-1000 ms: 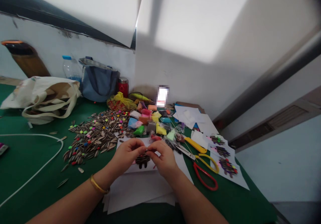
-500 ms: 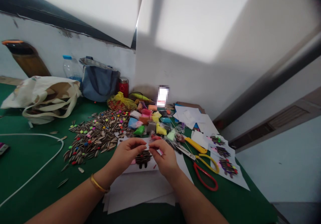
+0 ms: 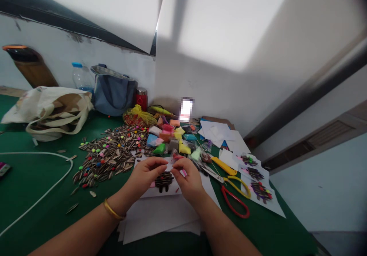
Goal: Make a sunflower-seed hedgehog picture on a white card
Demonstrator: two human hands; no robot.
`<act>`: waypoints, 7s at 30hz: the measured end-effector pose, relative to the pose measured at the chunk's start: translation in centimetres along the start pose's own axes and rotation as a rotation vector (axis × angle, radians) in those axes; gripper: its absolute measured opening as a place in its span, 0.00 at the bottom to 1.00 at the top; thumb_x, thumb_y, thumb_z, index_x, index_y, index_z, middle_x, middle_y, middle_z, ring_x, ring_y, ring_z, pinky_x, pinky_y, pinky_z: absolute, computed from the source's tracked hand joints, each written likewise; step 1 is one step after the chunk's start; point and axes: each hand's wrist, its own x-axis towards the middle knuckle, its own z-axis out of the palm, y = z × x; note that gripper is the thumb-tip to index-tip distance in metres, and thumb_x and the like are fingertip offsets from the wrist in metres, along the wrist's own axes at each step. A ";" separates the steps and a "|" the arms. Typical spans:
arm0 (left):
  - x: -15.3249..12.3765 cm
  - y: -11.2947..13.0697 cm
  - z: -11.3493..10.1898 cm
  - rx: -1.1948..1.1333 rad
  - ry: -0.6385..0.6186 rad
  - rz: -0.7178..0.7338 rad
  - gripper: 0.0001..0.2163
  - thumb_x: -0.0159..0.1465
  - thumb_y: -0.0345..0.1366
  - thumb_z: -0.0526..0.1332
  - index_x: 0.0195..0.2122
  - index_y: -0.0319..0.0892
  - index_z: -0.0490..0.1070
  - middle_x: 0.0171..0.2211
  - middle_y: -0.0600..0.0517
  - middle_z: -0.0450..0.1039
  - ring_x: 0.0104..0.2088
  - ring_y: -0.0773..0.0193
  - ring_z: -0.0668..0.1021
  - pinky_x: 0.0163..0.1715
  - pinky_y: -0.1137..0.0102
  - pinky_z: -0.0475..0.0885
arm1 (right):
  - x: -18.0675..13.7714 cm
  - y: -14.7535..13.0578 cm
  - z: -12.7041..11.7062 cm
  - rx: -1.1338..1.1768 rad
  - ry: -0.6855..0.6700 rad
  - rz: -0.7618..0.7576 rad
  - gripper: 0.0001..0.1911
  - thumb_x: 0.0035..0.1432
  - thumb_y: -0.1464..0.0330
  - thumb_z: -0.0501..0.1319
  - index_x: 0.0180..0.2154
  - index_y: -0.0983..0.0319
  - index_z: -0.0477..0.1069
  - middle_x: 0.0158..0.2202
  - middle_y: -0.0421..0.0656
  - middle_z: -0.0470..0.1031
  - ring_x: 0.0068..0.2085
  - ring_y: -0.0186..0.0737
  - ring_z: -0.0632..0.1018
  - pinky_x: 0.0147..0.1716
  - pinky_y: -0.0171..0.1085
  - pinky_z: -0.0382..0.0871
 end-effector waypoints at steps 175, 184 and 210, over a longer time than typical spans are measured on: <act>2.8 -2.4 -2.7 0.938 -0.027 0.248 0.10 0.63 0.38 0.58 0.38 0.46 0.79 0.39 0.46 0.79 0.43 0.53 0.77 0.44 0.62 0.66 | 1.6 2.3 -2.0 -0.675 -0.174 0.229 0.16 0.60 0.68 0.61 0.51 0.55 0.74 0.53 0.46 0.72 0.53 0.50 0.69 0.53 0.46 0.59; 2.7 -2.5 -2.5 1.031 -0.039 0.271 0.09 0.63 0.36 0.58 0.36 0.47 0.80 0.38 0.46 0.79 0.42 0.51 0.76 0.44 0.61 0.64 | 1.6 2.3 -1.9 -0.679 -0.170 0.221 0.16 0.60 0.67 0.61 0.51 0.55 0.74 0.53 0.47 0.71 0.53 0.50 0.69 0.54 0.47 0.58; 3.7 -2.5 -1.0 1.170 0.170 0.384 0.16 0.67 0.46 0.55 0.52 0.52 0.74 0.43 0.45 0.74 0.46 0.49 0.73 0.46 0.57 0.66 | 1.5 2.2 -1.5 -0.702 -0.126 0.175 0.15 0.61 0.67 0.61 0.49 0.55 0.74 0.52 0.45 0.73 0.53 0.48 0.70 0.54 0.47 0.59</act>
